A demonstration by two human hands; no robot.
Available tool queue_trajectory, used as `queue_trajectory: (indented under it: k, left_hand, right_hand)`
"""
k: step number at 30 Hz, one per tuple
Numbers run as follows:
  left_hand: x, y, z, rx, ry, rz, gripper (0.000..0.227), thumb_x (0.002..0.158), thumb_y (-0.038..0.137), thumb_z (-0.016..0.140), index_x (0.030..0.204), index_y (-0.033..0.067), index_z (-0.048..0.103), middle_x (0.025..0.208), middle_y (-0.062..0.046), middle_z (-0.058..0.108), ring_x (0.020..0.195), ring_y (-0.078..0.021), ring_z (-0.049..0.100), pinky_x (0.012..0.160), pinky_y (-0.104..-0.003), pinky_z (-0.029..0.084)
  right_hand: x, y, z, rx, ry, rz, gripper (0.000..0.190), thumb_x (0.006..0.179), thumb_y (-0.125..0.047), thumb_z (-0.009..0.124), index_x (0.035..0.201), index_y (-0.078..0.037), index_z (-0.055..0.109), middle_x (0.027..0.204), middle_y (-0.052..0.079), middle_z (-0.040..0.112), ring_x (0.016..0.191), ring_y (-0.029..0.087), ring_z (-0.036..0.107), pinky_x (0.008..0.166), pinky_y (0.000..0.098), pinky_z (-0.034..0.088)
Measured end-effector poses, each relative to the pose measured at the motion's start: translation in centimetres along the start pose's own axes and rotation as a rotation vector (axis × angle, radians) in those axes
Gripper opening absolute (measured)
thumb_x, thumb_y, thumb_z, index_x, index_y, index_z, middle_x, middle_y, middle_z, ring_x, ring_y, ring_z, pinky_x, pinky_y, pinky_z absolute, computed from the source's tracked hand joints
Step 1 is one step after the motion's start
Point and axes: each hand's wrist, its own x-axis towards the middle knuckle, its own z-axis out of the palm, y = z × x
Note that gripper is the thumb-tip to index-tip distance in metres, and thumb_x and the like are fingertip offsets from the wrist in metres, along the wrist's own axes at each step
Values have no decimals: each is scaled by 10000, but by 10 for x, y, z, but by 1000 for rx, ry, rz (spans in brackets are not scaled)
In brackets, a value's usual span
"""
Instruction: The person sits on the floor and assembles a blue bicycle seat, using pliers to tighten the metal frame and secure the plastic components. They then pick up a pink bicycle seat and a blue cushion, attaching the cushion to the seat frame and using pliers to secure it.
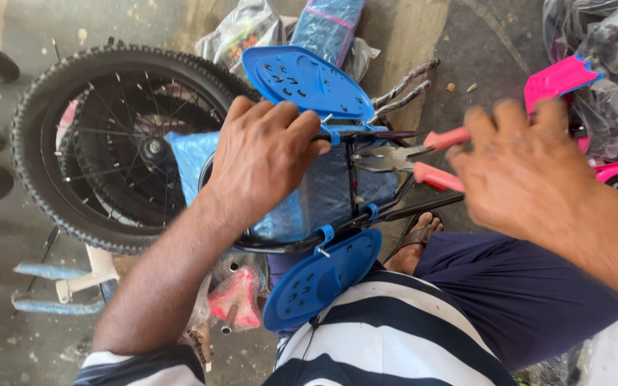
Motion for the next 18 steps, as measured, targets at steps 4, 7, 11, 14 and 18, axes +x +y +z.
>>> queue_trajectory:
  k: [4, 7, 11, 14, 18]
  left_hand:
    - [1, -4, 1, -7, -11, 4, 260, 943, 337, 752, 917, 115, 619, 774, -37, 598, 740, -248, 602, 735, -425, 392]
    - [2, -4, 2, 6, -12, 10, 269, 927, 337, 763, 901, 115, 614, 770, -39, 599, 751, -254, 611, 752, -429, 403]
    - [3, -4, 4, -4, 2, 21, 268, 921, 338, 769, 909, 117, 618, 781, -39, 609, 754, -257, 616, 752, -432, 406]
    - [3, -4, 3, 0, 2, 25, 268, 916, 338, 769, 910, 117, 618, 785, -41, 615, 759, -260, 619, 756, -433, 409]
    - [3, -5, 2, 4, 2, 27, 274, 916, 339, 766, 903, 114, 610, 787, -45, 615, 762, -263, 619, 758, -431, 408]
  right_hand:
    - [-22, 2, -15, -302, 167, -114, 311, 861, -358, 584, 1054, -194, 763, 1167, 91, 593, 1096, 308, 566, 962, 634, 407]
    - [-27, -4, -17, -351, 316, -133, 410, 853, -372, 576, 1155, -164, 760, 1218, 86, 584, 1151, 313, 546, 979, 631, 387]
    - [-29, -11, -10, -408, 386, -107, 526, 878, -388, 558, 1310, -139, 725, 1175, 75, 557, 1121, 312, 534, 996, 633, 376]
    - [-31, -13, -3, -488, 416, -106, 570, 878, -401, 563, 1374, -153, 695, 1143, 45, 533, 1064, 271, 527, 981, 619, 401]
    - [-27, -9, 12, -474, 517, -177, 333, 904, -259, 612, 1164, -114, 763, 1002, 67, 535, 871, 261, 521, 726, 457, 404]
